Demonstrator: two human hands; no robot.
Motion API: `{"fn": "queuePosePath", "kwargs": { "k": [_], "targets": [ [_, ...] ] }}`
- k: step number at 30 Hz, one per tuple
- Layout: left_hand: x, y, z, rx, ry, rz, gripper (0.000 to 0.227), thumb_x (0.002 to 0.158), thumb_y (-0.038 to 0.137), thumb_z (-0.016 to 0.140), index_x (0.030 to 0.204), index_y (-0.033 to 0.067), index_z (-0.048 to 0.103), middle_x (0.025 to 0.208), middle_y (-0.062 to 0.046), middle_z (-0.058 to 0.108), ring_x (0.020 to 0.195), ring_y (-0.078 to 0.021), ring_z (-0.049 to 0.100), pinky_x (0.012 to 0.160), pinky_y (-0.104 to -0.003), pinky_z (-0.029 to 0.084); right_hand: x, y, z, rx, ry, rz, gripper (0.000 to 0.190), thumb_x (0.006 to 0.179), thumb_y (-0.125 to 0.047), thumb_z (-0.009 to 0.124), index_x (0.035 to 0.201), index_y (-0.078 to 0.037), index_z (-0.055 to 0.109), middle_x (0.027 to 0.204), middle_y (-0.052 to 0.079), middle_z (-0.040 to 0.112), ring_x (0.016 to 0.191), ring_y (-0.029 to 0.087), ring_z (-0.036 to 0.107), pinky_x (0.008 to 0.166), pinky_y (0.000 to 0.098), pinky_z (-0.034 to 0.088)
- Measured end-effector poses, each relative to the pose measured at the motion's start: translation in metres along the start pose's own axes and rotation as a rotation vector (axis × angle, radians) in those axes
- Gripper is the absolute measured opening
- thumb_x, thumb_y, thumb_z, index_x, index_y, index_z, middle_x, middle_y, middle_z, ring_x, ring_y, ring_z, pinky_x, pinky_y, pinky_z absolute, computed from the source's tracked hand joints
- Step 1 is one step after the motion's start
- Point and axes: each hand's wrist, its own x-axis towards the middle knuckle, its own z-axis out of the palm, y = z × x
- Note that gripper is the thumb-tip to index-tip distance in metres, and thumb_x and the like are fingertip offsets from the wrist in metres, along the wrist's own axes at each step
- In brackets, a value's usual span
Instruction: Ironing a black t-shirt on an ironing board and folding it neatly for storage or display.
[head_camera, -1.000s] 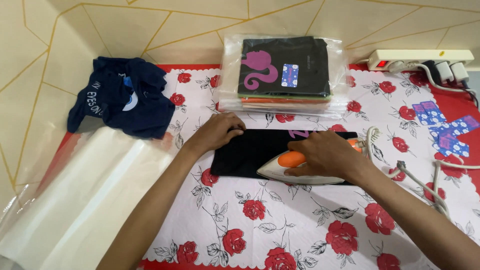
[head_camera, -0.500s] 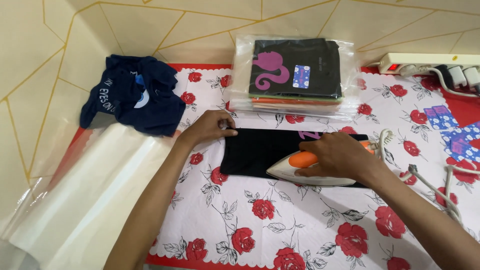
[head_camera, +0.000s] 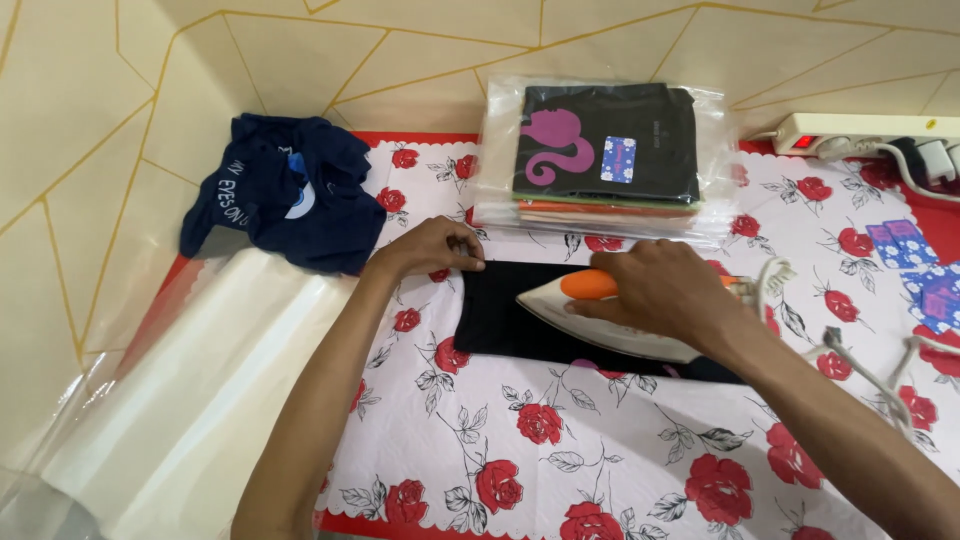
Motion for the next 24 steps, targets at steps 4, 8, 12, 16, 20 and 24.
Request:
{"fn": "queuePosePath", "kwargs": {
  "k": [4,8,12,16,20,24],
  "targets": [
    [0.002,0.004,0.0,0.017,-0.031,-0.049,0.024,0.079,0.031,0.086,0.097,0.016,0.081,0.09,-0.006,0.073,0.084,-0.0193,0.064,0.08,-0.034,0.054,0.027,-0.008,0.032,0.013,0.107,-0.154,0.06,0.082,-0.074,0.065,0.111,-0.021,0.074,0.086,0.02,0.075,0.088,0.044,0.076,0.083,0.0498,0.059],
    [0.002,0.005,-0.003,0.023,-0.054,-0.068,0.022,0.079,0.031,0.085,0.096,0.0174,0.081,0.09,-0.004,0.073,0.085,-0.0183,0.065,0.08,-0.034,0.054,0.043,-0.014,0.041,0.0,0.043,-0.25,0.059,0.08,-0.079,0.062,0.109,-0.029,0.073,0.085,0.014,0.076,0.09,0.039,0.076,0.083,0.047,0.06],
    [0.007,0.002,-0.001,0.039,-0.061,-0.077,0.021,0.079,0.031,0.085,0.096,0.0195,0.081,0.089,-0.005,0.074,0.086,-0.0197,0.066,0.079,-0.034,0.054,0.052,-0.02,0.041,0.019,0.042,-0.105,0.061,0.088,-0.071,0.058,0.114,-0.016,0.071,0.088,0.023,0.074,0.089,0.045,0.075,0.081,0.0502,0.059],
    [0.006,0.001,-0.001,0.032,-0.06,-0.086,0.022,0.08,0.032,0.085,0.098,0.0196,0.082,0.094,-0.007,0.075,0.09,-0.0224,0.066,0.082,-0.036,0.054,0.063,-0.014,0.044,-0.004,0.001,-0.162,0.066,0.08,-0.082,0.057,0.111,-0.025,0.072,0.089,0.021,0.074,0.093,0.044,0.074,0.083,0.0491,0.059],
    [0.008,0.0,-0.002,0.049,-0.062,-0.098,0.022,0.079,0.033,0.085,0.098,0.0206,0.082,0.094,-0.006,0.075,0.091,-0.022,0.067,0.082,-0.036,0.054,0.066,-0.021,0.038,0.032,0.055,-0.084,0.067,0.089,-0.075,0.054,0.115,-0.016,0.072,0.092,0.027,0.073,0.095,0.047,0.074,0.083,0.0514,0.059],
    [0.007,0.002,-0.001,0.042,-0.063,-0.106,0.022,0.08,0.033,0.085,0.098,0.02,0.082,0.095,-0.007,0.075,0.091,-0.0222,0.066,0.083,-0.036,0.054,0.07,-0.024,0.038,-0.009,0.008,-0.17,0.064,0.081,-0.077,0.06,0.117,-0.026,0.073,0.093,0.023,0.074,0.095,0.044,0.074,0.083,0.0515,0.06]
  ]
}}
